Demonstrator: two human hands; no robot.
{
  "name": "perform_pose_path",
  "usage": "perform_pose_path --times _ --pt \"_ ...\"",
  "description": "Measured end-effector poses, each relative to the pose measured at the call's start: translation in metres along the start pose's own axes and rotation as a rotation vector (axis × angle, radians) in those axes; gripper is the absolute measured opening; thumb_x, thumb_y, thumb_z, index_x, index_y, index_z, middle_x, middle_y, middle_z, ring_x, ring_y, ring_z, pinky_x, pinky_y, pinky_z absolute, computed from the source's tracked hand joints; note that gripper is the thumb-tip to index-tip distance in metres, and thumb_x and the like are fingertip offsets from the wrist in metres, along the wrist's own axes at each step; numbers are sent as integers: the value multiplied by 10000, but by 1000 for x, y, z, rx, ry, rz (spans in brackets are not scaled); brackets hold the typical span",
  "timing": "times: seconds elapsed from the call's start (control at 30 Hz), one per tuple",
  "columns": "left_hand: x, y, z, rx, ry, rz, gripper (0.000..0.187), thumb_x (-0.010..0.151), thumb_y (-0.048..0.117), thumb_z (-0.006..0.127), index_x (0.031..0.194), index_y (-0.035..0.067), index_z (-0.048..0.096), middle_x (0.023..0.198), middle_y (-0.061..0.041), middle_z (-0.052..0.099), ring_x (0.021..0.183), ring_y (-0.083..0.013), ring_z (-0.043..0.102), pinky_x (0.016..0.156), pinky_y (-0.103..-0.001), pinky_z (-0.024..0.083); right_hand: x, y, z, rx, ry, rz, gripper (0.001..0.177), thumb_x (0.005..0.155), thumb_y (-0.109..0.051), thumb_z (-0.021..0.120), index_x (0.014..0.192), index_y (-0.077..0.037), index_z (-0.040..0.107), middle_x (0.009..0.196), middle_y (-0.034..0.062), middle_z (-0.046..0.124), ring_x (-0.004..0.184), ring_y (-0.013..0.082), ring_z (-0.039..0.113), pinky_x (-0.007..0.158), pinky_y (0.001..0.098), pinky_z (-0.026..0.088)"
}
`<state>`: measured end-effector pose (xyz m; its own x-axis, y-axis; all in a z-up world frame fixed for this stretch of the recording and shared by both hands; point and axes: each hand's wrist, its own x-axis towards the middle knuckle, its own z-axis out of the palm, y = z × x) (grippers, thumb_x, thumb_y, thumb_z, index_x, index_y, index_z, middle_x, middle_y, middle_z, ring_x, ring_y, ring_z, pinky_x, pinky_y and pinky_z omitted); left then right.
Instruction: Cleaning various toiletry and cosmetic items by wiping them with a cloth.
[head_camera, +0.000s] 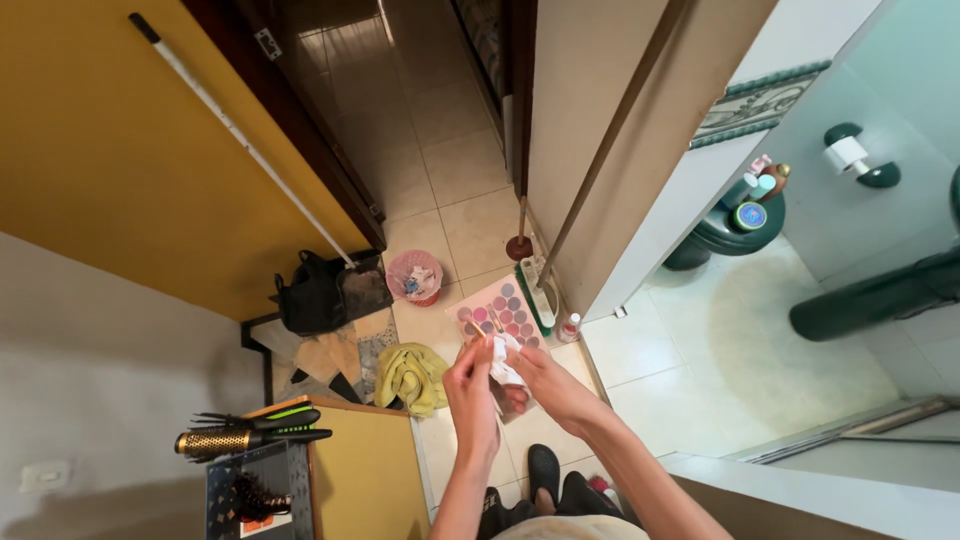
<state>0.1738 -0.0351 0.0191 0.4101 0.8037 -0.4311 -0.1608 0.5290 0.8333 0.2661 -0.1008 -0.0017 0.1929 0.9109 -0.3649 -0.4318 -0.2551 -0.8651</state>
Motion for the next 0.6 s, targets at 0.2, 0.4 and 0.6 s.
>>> perform_pose_path --times 0.2,0.4,0.6 --pt "17 18 -31 88 -9 52 687 914 563 412 1220 73 784 928 -117 780 769 -219 664 734 -328 533 0 -24 31 6 274 106 463 1061 -297 370 1414 -101 596 989 114 713 906 213 634 952 359 488" --pt "15 -14 -65 397 -16 65 396 933 417 555 1027 110 786 930 -39 719 767 -142 637 675 -226 528 27 9 22 434 254 -392 292 1067 -72 306 1316 -69 458 693 -9 430 721 190 522 761 322 406" --pt "0 -20 -64 401 -214 55 273 857 240 745 1049 53 793 1119 -8 715 974 -122 715 812 -221 552 28 8 51 407 444 -442 258 1128 -229 347 936 -116 478 620 -23 390 742 178 582 742 284 463"
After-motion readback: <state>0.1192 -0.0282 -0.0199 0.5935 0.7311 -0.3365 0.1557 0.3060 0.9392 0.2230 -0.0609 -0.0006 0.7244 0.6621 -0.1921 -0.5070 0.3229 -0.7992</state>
